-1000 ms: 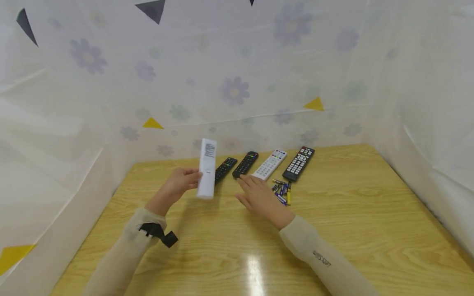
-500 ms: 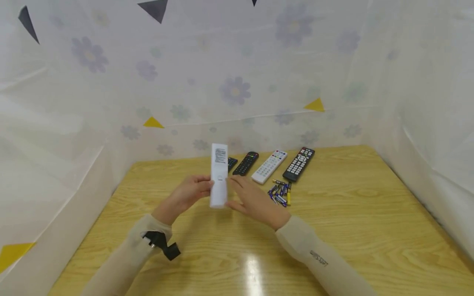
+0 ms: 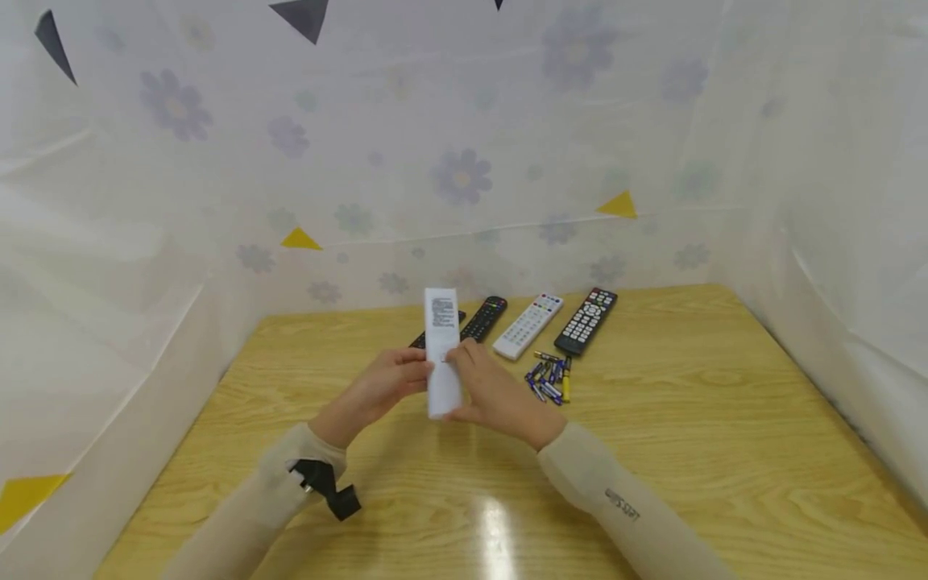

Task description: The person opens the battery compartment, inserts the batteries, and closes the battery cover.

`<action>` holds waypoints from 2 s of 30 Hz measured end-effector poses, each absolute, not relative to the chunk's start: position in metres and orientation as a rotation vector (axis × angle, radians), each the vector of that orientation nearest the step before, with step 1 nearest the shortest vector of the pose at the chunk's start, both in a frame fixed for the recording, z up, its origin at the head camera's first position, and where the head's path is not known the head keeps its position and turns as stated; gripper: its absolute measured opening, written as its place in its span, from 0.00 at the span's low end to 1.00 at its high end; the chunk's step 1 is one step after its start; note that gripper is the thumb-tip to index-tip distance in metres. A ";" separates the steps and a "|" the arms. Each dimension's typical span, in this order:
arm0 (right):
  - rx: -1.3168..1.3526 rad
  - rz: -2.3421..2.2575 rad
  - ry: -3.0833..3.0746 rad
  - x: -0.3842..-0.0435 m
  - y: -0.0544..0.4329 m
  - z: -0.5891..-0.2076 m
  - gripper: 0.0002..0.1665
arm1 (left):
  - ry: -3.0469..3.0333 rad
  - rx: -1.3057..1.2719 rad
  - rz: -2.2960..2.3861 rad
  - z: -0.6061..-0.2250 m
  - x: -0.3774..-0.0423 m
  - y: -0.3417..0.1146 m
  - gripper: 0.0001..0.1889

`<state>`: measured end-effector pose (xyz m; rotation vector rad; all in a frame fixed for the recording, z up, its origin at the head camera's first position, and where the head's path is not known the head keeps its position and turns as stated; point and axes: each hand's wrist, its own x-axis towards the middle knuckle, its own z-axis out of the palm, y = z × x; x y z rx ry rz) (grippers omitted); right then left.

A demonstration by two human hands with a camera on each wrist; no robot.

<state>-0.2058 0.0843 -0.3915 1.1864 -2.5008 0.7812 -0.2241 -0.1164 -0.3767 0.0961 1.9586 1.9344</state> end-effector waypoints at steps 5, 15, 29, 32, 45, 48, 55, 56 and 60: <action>1.178 0.824 -2.565 -0.205 0.082 -0.393 0.45 | 1.974 0.091 1.953 -0.380 -0.221 -0.114 0.19; 1.073 0.936 -2.617 -0.202 0.076 -0.390 0.43 | 2.008 0.063 1.988 -0.378 -0.219 -0.108 0.18; 0.982 0.963 -2.637 -0.200 0.071 -0.384 0.44 | 2.036 0.033 2.006 -0.378 -0.218 -0.104 0.18; 0.932 0.992 -2.644 -0.198 0.068 -0.385 0.44 | 2.040 0.032 2.015 -0.378 -0.218 -0.103 0.17; 0.846 1.189 -2.499 -0.190 0.061 -0.394 0.26 | 2.049 0.006 2.008 -0.378 -0.217 -0.106 0.18; 0.810 1.150 -2.429 -0.191 0.059 -0.393 0.19 | 2.045 0.005 2.019 -0.378 -0.218 -0.105 0.17; 0.754 1.173 -2.411 -0.187 0.060 -0.388 0.17 | 2.069 -0.010 2.003 -0.377 -0.218 -0.106 0.18; 0.758 1.187 -2.412 -0.186 0.062 -0.387 0.16 | 2.073 -0.015 1.997 -0.377 -0.219 -0.106 0.18; 0.788 1.240 -2.408 -0.184 0.068 -0.384 0.15 | 2.090 -0.019 1.985 -0.378 -0.220 -0.109 0.19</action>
